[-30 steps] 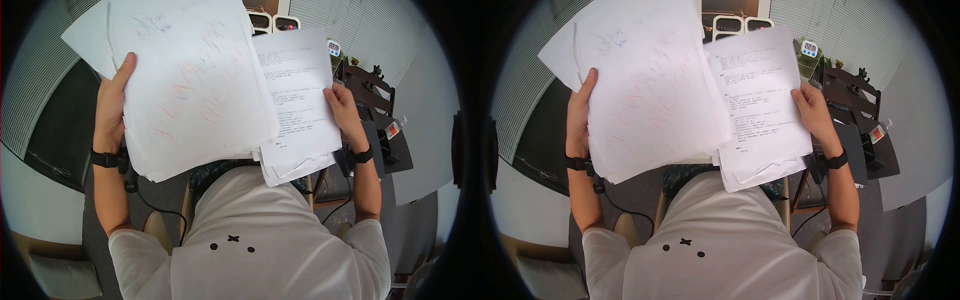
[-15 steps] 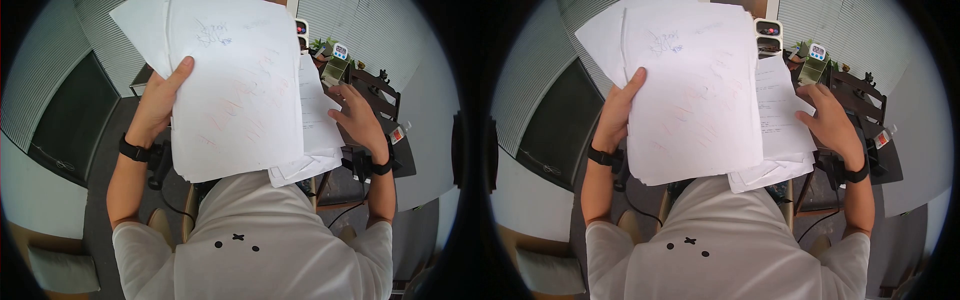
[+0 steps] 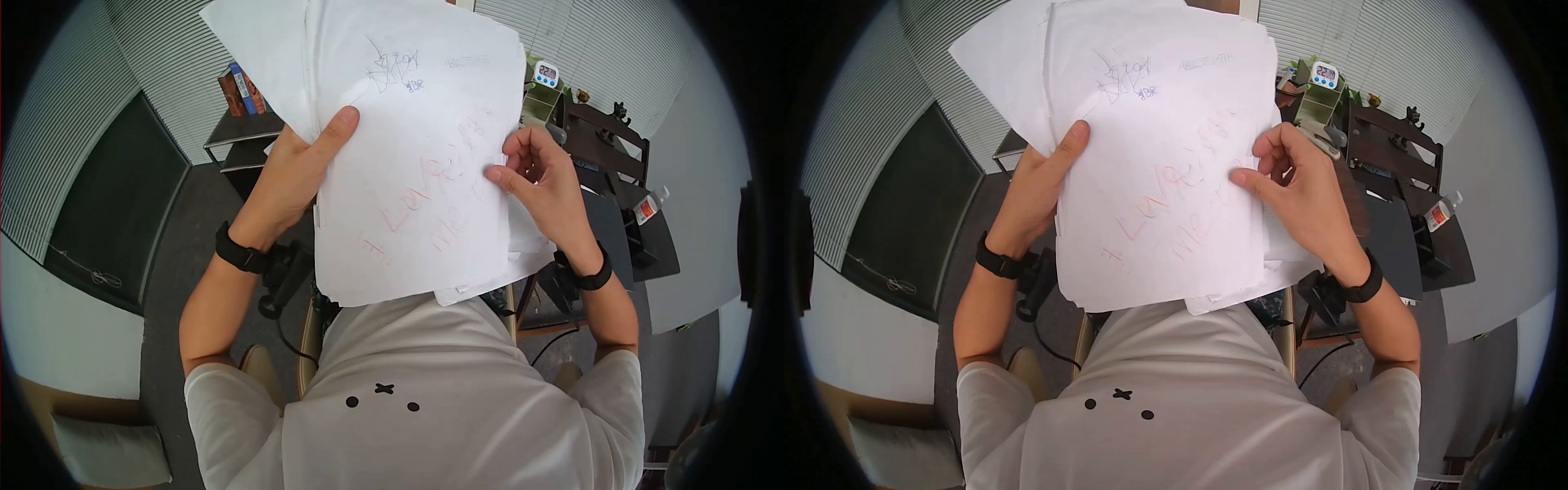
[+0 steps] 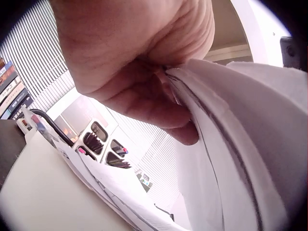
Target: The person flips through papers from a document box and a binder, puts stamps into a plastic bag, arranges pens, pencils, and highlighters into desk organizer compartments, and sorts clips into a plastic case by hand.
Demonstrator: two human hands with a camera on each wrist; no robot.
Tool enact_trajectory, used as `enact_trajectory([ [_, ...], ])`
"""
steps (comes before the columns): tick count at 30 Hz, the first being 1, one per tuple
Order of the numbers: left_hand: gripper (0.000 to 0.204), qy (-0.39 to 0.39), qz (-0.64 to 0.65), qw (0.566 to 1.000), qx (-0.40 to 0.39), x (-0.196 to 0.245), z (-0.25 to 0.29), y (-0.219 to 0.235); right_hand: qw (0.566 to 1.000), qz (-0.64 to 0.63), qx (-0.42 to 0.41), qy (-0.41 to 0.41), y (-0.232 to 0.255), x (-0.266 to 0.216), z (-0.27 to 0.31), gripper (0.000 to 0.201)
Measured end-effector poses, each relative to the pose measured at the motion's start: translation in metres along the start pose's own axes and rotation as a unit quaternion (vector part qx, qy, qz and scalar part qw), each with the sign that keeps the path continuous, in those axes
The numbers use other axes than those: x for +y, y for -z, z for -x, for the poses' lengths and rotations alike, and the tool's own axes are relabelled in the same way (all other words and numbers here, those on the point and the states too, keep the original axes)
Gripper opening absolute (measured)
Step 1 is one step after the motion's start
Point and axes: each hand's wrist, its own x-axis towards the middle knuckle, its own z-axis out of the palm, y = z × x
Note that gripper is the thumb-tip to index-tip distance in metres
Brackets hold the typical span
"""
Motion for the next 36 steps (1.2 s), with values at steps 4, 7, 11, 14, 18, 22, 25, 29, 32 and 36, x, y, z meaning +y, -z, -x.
enact_trajectory([
  [4,0.075,0.003,0.004,1.000,0.013,-0.004,-0.001,0.003,0.999,0.033,0.023,-0.012,-0.006,0.002,-0.009,0.034],
  [7,0.075,0.005,0.007,1.000,0.015,-0.006,-0.001,0.002,0.999,-0.016,0.039,0.009,-0.013,0.017,-0.015,0.035],
  [11,0.075,0.034,0.017,0.999,0.017,-0.015,-0.005,-0.001,1.000,0.011,0.008,0.013,-0.018,0.036,-0.023,0.031],
  [14,0.076,0.053,0.041,0.997,0.023,-0.022,-0.005,0.001,0.999,0.021,-0.026,-0.008,-0.015,0.040,-0.030,0.030],
  [18,0.077,0.087,0.049,0.995,0.008,-0.026,-0.008,0.003,0.997,-0.023,-0.069,-0.030,-0.018,0.057,-0.029,0.027],
  [22,0.079,0.079,0.049,0.996,0.013,-0.027,-0.007,0.001,0.991,-0.063,-0.091,-0.078,-0.012,0.048,-0.024,0.027],
  [25,0.079,0.086,0.045,0.995,0.013,-0.024,-0.007,0.004,0.986,-0.116,-0.082,-0.088,-0.008,0.047,-0.022,0.025],
  [29,0.078,0.068,0.039,0.997,0.008,-0.026,-0.007,0.004,0.964,-0.229,-0.079,-0.111,-0.009,0.046,-0.020,0.022],
  [32,0.077,0.076,0.033,0.996,0.014,-0.026,-0.008,0.004,0.967,-0.229,-0.061,-0.095,-0.010,0.048,-0.019,0.024],
  [36,0.075,0.077,0.038,0.996,0.005,-0.028,-0.008,0.007,0.971,-0.206,-0.070,-0.095,-0.005,0.044,-0.021,0.027],
])
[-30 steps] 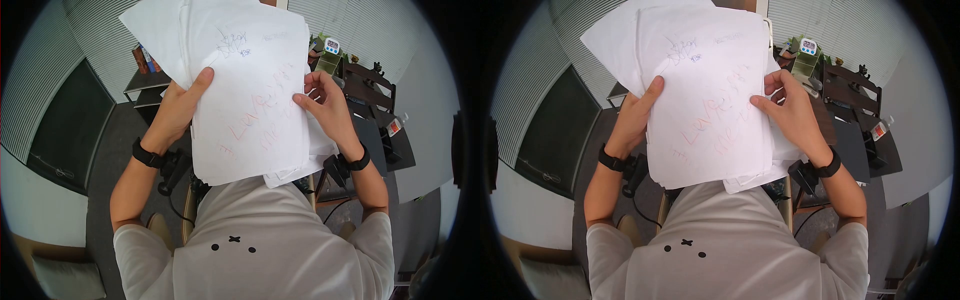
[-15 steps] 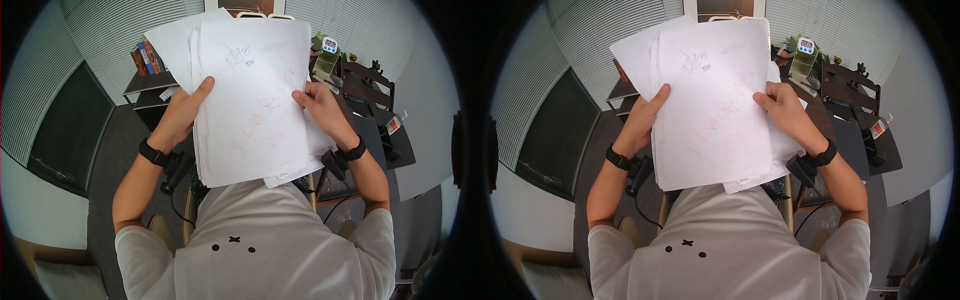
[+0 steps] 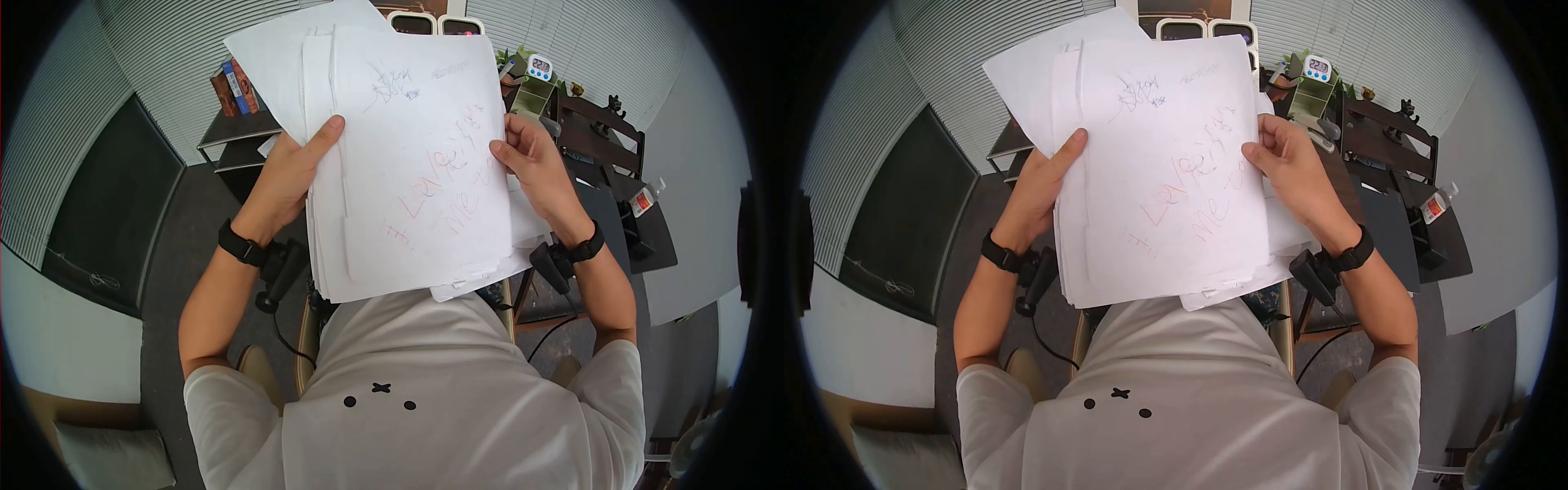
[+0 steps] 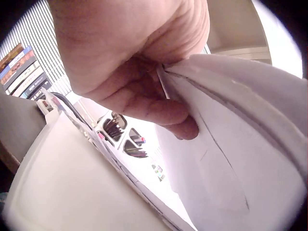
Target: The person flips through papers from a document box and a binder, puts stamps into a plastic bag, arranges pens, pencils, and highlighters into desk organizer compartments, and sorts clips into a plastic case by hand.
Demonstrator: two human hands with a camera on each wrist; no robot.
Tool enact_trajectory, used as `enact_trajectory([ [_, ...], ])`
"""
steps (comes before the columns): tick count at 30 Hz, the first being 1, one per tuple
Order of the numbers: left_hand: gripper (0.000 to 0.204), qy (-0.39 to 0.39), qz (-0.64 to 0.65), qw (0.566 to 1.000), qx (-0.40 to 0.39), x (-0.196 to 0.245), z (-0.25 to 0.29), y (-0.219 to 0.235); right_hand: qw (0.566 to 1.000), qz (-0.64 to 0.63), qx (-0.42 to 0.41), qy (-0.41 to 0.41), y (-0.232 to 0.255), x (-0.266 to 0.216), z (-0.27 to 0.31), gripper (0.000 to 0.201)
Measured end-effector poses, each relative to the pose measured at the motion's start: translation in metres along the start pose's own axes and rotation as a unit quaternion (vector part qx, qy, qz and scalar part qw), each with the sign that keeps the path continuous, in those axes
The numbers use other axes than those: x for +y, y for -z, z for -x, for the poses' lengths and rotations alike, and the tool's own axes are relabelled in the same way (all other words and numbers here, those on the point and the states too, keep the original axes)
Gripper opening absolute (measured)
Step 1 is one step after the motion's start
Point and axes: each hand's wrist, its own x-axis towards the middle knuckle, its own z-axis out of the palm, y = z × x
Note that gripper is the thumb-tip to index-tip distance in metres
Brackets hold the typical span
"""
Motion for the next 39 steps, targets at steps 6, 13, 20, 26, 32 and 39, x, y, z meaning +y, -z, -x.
enact_trajectory([
  [6,0.073,-0.018,-0.015,0.999,0.041,0.004,0.004,0.005,0.998,0.053,0.035,0.002,0.020,0.009,-0.008,0.022],
  [13,0.069,-0.056,-0.072,0.978,0.187,0.040,0.019,0.047,0.979,0.193,0.044,-0.054,0.074,0.037,-0.006,0.021],
  [20,0.069,-0.144,-0.029,0.966,0.212,0.070,0.028,0.074,0.940,0.337,0.051,-0.005,0.069,0.035,-0.007,0.026],
  [26,0.073,-0.077,-0.026,0.991,0.108,0.036,0.014,0.032,0.901,0.392,0.135,0.131,0.022,-0.014,0.001,0.041],
  [32,0.075,-0.062,0.010,0.998,0.032,0.018,0.001,-0.005,0.988,0.147,-0.004,0.044,-0.008,-0.027,-0.004,0.030],
  [39,0.076,-0.023,0.012,1.000,0.010,0.010,0.000,0.002,0.995,0.095,-0.019,0.009,-0.006,-0.023,-0.010,0.019],
])
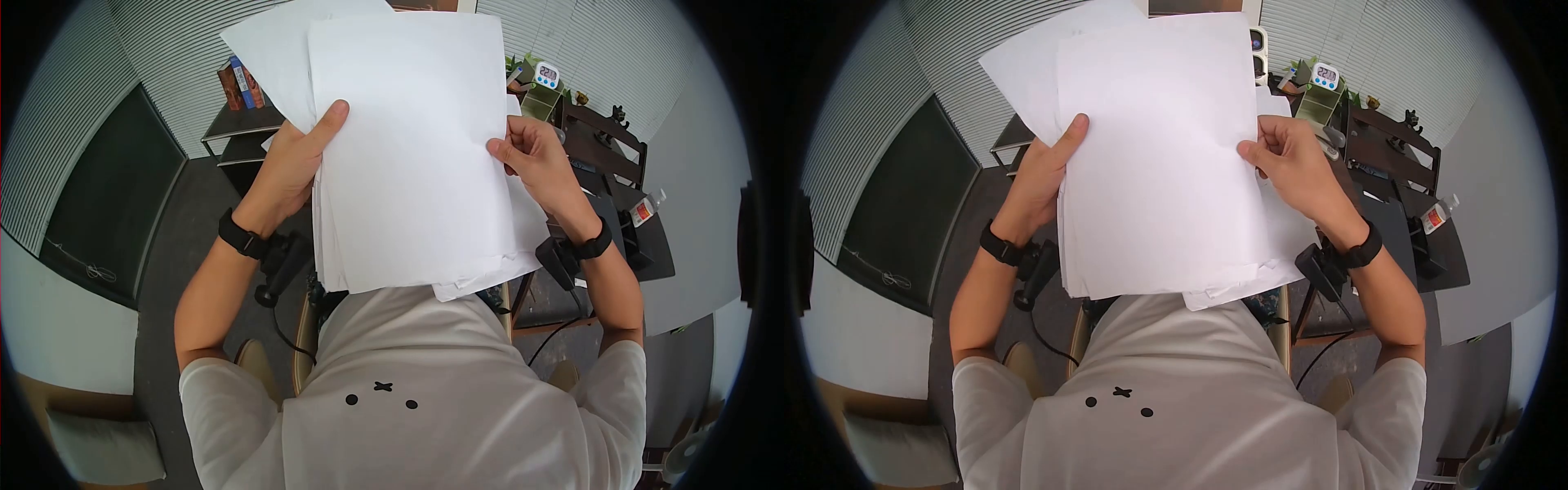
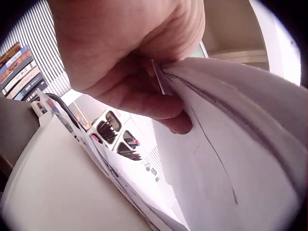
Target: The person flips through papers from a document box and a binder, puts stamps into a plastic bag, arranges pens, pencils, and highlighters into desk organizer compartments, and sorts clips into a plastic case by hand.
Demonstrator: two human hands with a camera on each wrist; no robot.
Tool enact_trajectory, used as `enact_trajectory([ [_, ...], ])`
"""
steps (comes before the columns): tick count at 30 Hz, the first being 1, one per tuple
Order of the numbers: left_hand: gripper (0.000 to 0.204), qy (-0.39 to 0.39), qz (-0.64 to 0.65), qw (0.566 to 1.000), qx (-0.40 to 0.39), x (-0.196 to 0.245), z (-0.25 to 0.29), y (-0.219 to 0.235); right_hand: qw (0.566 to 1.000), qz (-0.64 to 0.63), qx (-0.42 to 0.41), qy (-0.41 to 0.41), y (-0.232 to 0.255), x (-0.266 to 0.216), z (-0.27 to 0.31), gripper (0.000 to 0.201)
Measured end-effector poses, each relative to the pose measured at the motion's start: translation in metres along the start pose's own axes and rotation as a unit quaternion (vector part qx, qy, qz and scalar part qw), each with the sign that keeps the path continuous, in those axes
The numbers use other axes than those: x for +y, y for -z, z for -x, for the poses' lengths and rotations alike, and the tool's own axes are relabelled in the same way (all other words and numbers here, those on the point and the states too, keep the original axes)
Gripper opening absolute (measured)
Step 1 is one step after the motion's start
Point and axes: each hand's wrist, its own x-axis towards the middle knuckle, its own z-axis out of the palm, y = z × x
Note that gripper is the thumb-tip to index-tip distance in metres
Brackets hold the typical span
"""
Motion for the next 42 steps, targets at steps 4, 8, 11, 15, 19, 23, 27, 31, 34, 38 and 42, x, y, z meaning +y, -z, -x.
enact_trajectory([
  [4,0.075,0.012,0.008,1.000,-0.025,-0.003,0.000,0.003,0.999,0.025,-0.009,-0.022,0.020,0.009,-0.006,0.015],
  [8,0.074,0.019,0.039,0.999,-0.027,-0.014,-0.002,0.000,0.992,-0.031,0.015,-0.122,0.023,0.035,-0.007,0.020],
  [11,0.073,0.025,0.034,0.999,-0.016,-0.014,-0.003,-0.003,0.989,-0.029,0.073,-0.124,0.021,0.037,-0.008,0.031],
  [15,0.070,0.061,-0.001,0.998,0.011,-0.001,0.002,0.003,0.986,-0.066,0.107,-0.112,0.057,0.050,-0.020,0.044],
  [19,0.070,0.061,-0.001,0.998,0.028,-0.007,-0.001,0.002,0.990,0.010,0.107,-0.093,0.090,0.065,-0.015,0.040],
  [23,0.069,0.079,-0.003,0.997,0.010,-0.013,-0.006,0.010,0.987,0.082,0.093,-0.100,0.120,0.048,-0.005,0.040],
  [27,0.068,0.091,0.006,0.996,-0.008,-0.015,-0.011,0.009,0.989,0.043,0.055,-0.133,0.111,0.077,0.006,0.039],
  [31,0.069,0.086,0.027,0.993,-0.072,-0.018,-0.016,0.009,0.992,0.000,-0.015,-0.121,0.075,0.070,0.009,0.036],
  [34,0.074,0.074,-0.015,0.992,-0.097,-0.024,-0.019,0.010,0.988,-0.055,-0.023,-0.142,0.058,0.062,0.009,0.034],
  [38,0.076,0.070,-0.024,0.993,-0.088,-0.023,-0.015,0.005,0.979,-0.057,-0.083,-0.175,0.040,0.041,0.012,0.038],
  [42,0.076,0.075,-0.024,0.995,-0.060,-0.018,-0.013,0.009,0.977,-0.120,-0.042,-0.171,0.052,0.041,0.007,0.038],
])
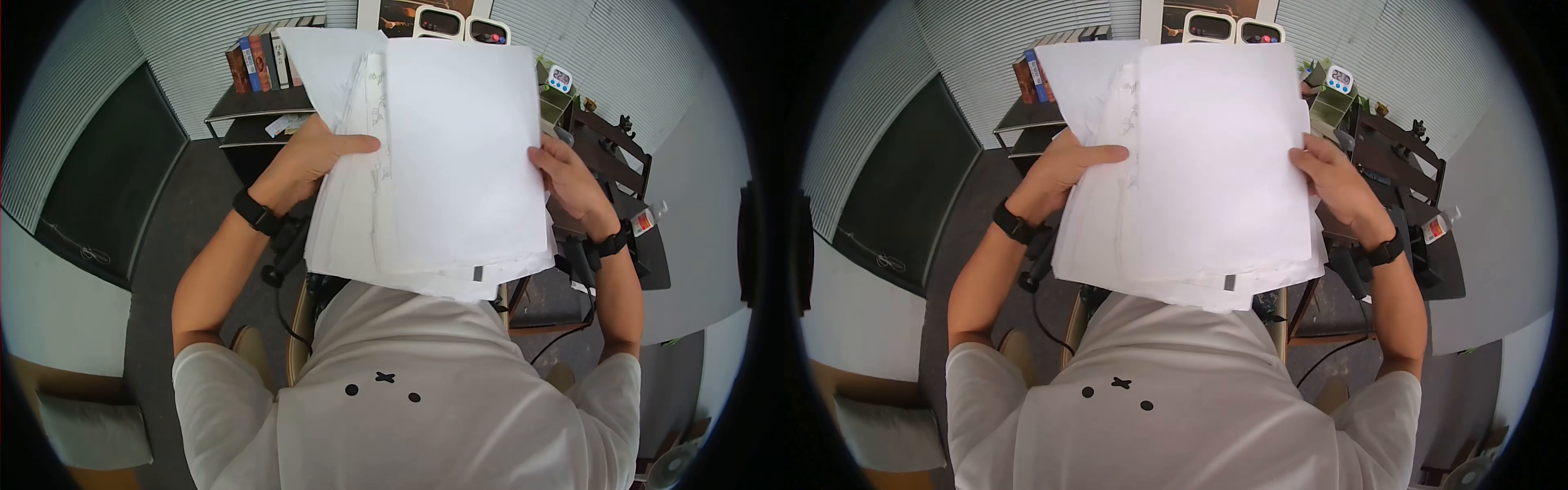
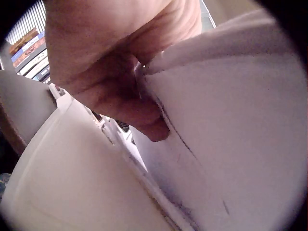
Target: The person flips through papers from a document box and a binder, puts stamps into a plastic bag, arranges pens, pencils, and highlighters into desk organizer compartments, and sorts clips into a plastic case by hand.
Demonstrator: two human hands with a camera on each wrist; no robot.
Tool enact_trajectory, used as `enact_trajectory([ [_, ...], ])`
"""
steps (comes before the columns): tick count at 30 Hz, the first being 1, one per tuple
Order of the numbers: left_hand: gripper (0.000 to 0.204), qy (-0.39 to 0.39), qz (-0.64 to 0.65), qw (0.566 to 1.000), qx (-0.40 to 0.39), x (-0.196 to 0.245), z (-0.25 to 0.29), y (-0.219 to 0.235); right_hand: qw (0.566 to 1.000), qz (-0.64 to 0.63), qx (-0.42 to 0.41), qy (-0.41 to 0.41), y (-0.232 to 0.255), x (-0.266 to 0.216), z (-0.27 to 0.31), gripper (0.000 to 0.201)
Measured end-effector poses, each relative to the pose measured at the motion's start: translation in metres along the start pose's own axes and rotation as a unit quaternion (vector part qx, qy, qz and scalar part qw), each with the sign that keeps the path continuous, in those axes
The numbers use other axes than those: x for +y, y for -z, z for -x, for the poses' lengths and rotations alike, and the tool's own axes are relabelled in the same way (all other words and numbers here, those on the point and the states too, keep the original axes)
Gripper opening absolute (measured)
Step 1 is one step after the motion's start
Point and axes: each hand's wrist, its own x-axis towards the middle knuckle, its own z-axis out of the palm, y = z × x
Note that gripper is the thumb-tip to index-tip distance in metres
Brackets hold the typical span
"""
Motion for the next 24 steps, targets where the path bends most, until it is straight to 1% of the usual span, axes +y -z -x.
enact_trajectory([
  [1,0.076,-0.006,0.010,1.000,0.009,0.002,0.001,0.003,0.999,0.033,0.021,0.023,0.019,0.003,-0.005,0.037],
  [2,0.076,-0.005,0.010,1.000,0.009,0.006,0.002,0.007,0.996,0.064,0.043,0.044,0.026,0.002,-0.006,0.037],
  [4,0.075,-0.003,0.004,1.000,0.029,0.018,0.007,0.013,0.996,0.058,0.053,0.034,0.036,0.000,-0.004,0.037],
  [6,0.071,-0.031,-0.016,0.996,0.078,0.030,0.017,0.015,0.977,0.144,0.097,0.121,0.049,0.008,-0.008,0.036],
  [7,0.070,-0.037,-0.013,0.994,0.098,0.034,0.020,0.020,0.968,0.161,0.139,0.134,0.050,0.012,-0.008,0.035],
  [8,0.068,-0.042,-0.010,0.992,0.117,0.040,0.024,0.025,0.968,0.160,0.139,0.136,0.056,0.016,-0.009,0.035],
  [9,0.065,-0.068,-0.005,0.988,0.138,0.045,0.030,0.029,0.965,0.194,0.139,0.112,0.065,0.022,-0.012,0.034],
  [10,0.066,-0.052,-0.011,0.989,0.141,0.052,0.034,0.038,0.960,0.227,0.138,0.088,0.071,0.028,-0.013,0.033],
  [11,0.068,-0.062,-0.005,0.985,0.163,0.057,0.040,0.045,0.961,0.224,0.138,0.087,0.071,0.031,-0.014,0.033],
  [12,0.070,-0.072,0.002,0.980,0.186,0.062,0.045,0.053,0.955,0.254,0.125,0.089,0.068,0.033,-0.015,0.031],
  [13,0.070,-0.071,0.000,0.980,0.186,0.065,0.049,0.060,0.948,0.282,0.113,0.093,0.064,0.032,-0.016,0.029],
  [14,0.071,-0.078,0.014,0.981,0.178,0.067,0.052,0.064,0.949,0.280,0.112,0.094,0.059,0.032,-0.015,0.029],
  [15,0.073,-0.086,0.029,0.982,0.168,0.069,0.054,0.067,0.949,0.275,0.108,0.114,0.051,0.032,-0.015,0.026],
  [16,0.073,-0.086,0.028,0.982,0.169,0.068,0.054,0.067,0.948,0.271,0.104,0.133,0.046,0.028,-0.013,0.024],
  [17,0.074,-0.090,0.034,0.981,0.170,0.067,0.054,0.068,0.947,0.271,0.105,0.135,0.047,0.025,-0.015,0.024],
  [19,0.075,-0.093,0.041,0.980,0.169,0.067,0.054,0.065,0.892,0.417,0.130,0.114,0.048,0.014,-0.017,0.023],
  [20,0.075,-0.104,0.044,0.979,0.170,0.068,0.054,0.059,0.892,0.417,0.131,0.112,0.045,0.011,-0.013,0.023],
  [21,0.075,-0.115,0.048,0.977,0.172,0.068,0.053,0.054,0.837,0.467,0.189,0.212,0.038,0.011,-0.008,0.024],
  [22,0.075,-0.111,0.050,0.978,0.171,0.068,0.053,0.052,0.766,0.509,0.243,0.307,0.029,0.007,-0.003,0.025],
  [23,0.072,-0.121,0.050,0.978,0.164,0.067,0.051,0.051,0.768,0.511,0.239,0.303,0.023,-0.001,0.002,0.025],
  [24,0.070,-0.129,0.049,0.978,0.157,0.065,0.051,0.050,0.795,0.490,0.220,0.281,0.018,-0.013,0.008,0.025],
])
